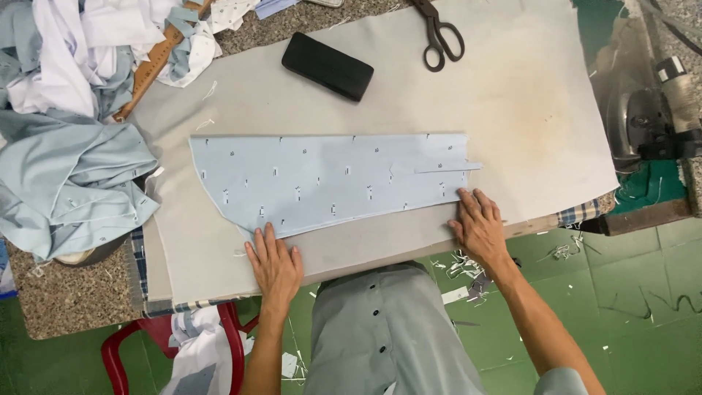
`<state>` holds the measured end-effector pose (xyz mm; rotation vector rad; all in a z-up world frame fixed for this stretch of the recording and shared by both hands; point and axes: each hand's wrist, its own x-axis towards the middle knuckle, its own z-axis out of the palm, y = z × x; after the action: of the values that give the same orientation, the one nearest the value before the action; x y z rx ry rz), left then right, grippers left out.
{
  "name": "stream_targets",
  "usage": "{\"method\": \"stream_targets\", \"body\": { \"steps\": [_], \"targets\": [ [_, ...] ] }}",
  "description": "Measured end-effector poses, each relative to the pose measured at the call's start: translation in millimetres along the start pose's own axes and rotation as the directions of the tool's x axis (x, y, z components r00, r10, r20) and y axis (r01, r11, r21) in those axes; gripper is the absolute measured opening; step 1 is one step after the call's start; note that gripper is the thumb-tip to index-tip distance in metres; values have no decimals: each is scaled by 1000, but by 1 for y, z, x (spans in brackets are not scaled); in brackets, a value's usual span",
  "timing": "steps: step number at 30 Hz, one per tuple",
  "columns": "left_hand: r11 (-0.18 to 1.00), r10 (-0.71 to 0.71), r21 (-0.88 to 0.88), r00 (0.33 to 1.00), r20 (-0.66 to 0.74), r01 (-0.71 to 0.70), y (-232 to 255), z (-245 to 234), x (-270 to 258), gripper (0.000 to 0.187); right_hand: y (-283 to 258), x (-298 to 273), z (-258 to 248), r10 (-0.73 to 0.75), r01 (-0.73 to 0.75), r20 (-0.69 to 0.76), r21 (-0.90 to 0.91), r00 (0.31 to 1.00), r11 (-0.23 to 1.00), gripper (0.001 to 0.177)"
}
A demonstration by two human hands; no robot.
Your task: The person irons a light blue fabric piece on a worktable using a steam iron and a black pressing block. They repeatedly smooth the fabric, flip it over, and press different sections to remove wrinkles.
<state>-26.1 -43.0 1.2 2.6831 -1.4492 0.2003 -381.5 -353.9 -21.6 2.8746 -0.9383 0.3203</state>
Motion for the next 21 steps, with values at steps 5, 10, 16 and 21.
{"method": "stream_targets", "body": {
  "steps": [5, 10, 16, 21],
  "targets": [
    [999, -50, 21, 995, 88, 49, -13, -15, -15, 47, 1, -13, -20, 4, -3, 38, -23, 999, 1000, 55],
    [991, -122, 89, 968, 221, 104, -34, -28, -36, 55, 13, -37, -20, 5, -4, 45, -20, 999, 1000, 48],
    [991, -90, 73, 962, -257, 112, -40, -46, -24, 42, -1, 2, -42, 112, -111, -106, 14, 988, 994, 38],
    [969, 49, -244, 998, 36, -39, 33, -31, 70, 64, -97, 113, 0, 42, 16, -192, 288, 980, 958, 51]
  ]
}}
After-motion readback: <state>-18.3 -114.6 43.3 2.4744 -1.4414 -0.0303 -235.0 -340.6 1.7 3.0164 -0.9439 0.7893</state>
